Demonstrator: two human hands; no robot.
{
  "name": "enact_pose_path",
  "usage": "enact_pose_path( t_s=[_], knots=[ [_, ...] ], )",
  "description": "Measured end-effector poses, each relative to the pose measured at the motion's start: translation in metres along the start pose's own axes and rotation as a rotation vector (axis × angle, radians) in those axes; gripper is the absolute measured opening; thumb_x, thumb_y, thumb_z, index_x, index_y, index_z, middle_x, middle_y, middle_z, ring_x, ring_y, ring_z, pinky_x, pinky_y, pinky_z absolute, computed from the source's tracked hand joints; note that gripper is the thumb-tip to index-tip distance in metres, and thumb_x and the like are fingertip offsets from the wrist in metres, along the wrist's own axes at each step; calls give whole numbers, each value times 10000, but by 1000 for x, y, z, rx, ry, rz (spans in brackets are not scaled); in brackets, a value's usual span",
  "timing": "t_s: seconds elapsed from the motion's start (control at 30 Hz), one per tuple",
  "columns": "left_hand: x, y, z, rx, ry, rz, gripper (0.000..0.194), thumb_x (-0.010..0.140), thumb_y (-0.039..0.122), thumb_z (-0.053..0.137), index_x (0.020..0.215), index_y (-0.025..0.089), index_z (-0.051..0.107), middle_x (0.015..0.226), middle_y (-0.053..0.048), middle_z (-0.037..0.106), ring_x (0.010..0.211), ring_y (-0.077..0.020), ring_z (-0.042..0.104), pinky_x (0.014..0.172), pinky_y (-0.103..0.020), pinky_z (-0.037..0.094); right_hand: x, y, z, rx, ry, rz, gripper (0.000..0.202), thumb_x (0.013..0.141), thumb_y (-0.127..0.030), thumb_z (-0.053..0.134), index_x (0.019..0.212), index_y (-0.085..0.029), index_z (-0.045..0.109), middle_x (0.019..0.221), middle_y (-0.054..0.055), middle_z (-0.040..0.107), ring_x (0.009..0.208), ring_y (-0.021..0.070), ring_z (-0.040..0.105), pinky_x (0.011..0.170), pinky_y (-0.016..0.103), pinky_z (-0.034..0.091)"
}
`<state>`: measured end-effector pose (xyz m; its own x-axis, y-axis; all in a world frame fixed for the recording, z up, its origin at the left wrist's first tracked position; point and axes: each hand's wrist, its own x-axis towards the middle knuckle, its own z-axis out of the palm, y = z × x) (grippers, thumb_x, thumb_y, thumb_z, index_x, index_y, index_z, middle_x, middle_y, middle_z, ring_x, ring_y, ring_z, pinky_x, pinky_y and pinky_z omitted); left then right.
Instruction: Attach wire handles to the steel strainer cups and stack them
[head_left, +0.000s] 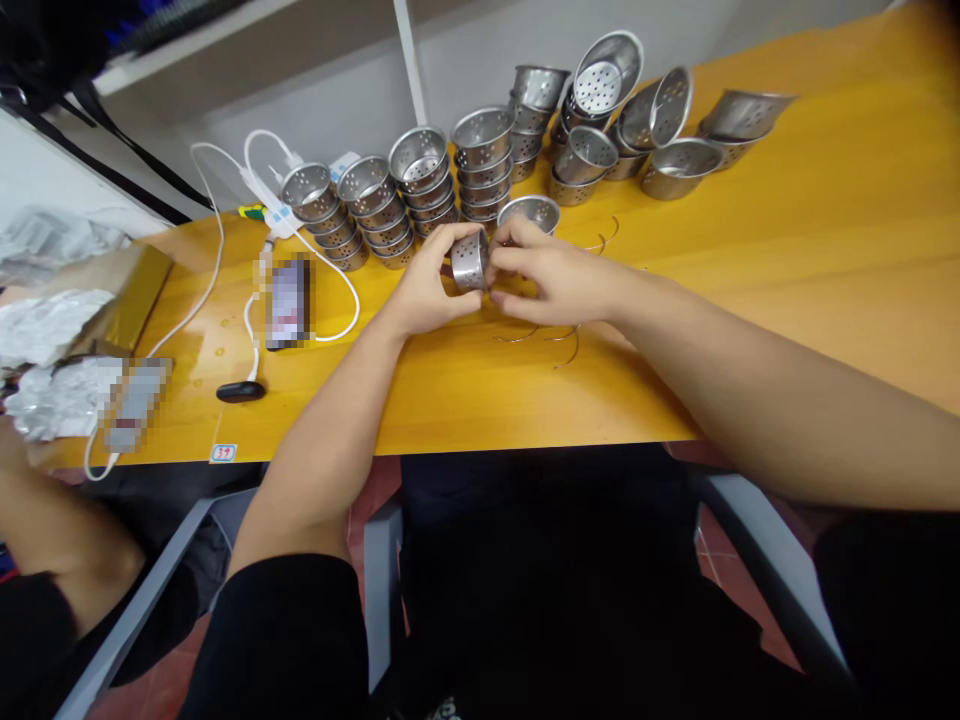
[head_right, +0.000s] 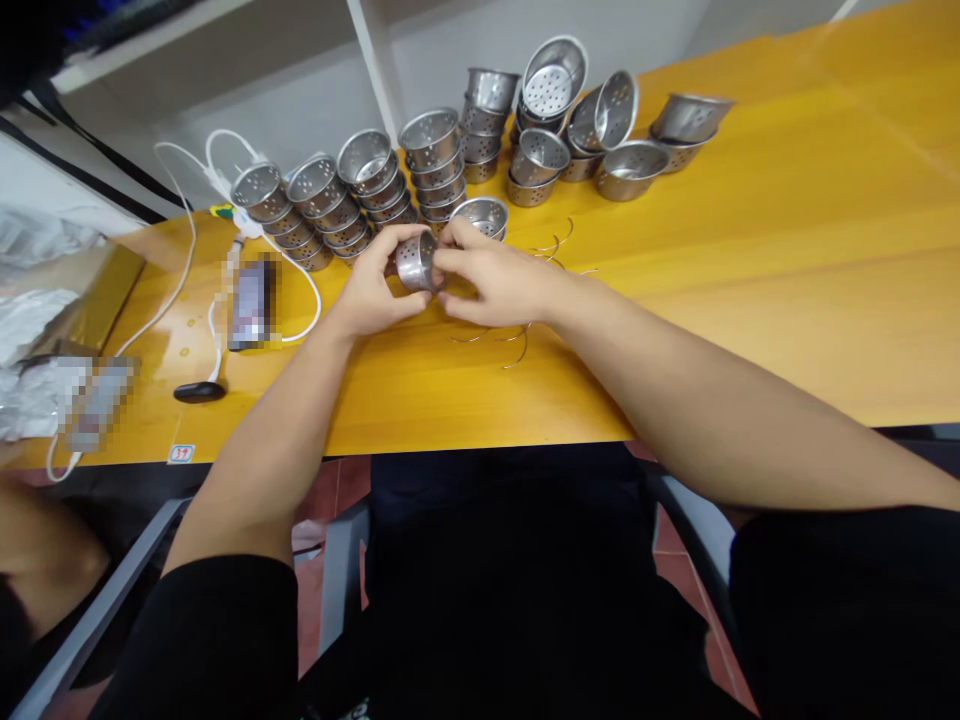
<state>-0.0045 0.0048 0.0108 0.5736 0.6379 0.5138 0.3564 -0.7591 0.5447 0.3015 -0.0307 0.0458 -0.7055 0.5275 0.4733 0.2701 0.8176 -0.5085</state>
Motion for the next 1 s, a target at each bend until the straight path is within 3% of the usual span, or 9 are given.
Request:
enact_pose_path(
  t_s=[0.27, 0.47, 0.7, 0.83, 1.0],
  knots=[
    [3, -5, -1, 45, -11, -18, 1025, 1003, 828, 898, 1817, 319, 536, 1832, -189, 692, 1709, -444, 729, 1356, -604, 715, 1, 8, 7, -7, 152, 116, 464, 1211, -768, 836, 1225, -306, 790, 1325, 146, 752, 1203, 416, 728, 1206, 678, 667],
    [4, 4, -3, 34, -25, -29, 1049, 1059, 914, 867, 1830, 281, 545, 1880, -229, 672, 1757, -451, 701, 1477, -611, 637, 2, 11, 6, -16, 197, 132, 519, 1180, -844, 851, 1216, -327, 824, 1320, 156, 777, 1256, 460, 734, 1205, 749, 663],
    [7, 4, -1, 54, -10, -78, 1066, 1018, 987, 887, 1794, 319, 592, 1870, -199, 699, 1748, -441, 701, 1506, -618, 608, 2, 6, -1, -59, 154, 110, 522, 1177, -825, 881, 1463, -389, 869, 1461, 171, 793, 1476, 519, 657, 1308, 834, 576],
    [7, 4, 0, 72, -22, -66, 1037, 1060, 963, 840, 1817, 311, 563, 1881, -212, 675, 1772, -455, 677, 1542, -641, 559, 2, 3, -2, -60, 161, 135, 443, 1223, -788, 841, 1350, -364, 869, 1469, 167, 788, 1436, 488, 674, 1295, 784, 600],
    [9, 5, -2, 121, -48, -47, 1010, 1082, 931, 842, 1841, 328, 559, 1900, -201, 665, 1823, -479, 632, 1590, -682, 500, 2, 3, -4, -76, 180, 125, 402, 1200, -713, 914, 1280, -322, 865, 1450, 188, 759, 1394, 516, 717, 1257, 787, 618]
  ],
)
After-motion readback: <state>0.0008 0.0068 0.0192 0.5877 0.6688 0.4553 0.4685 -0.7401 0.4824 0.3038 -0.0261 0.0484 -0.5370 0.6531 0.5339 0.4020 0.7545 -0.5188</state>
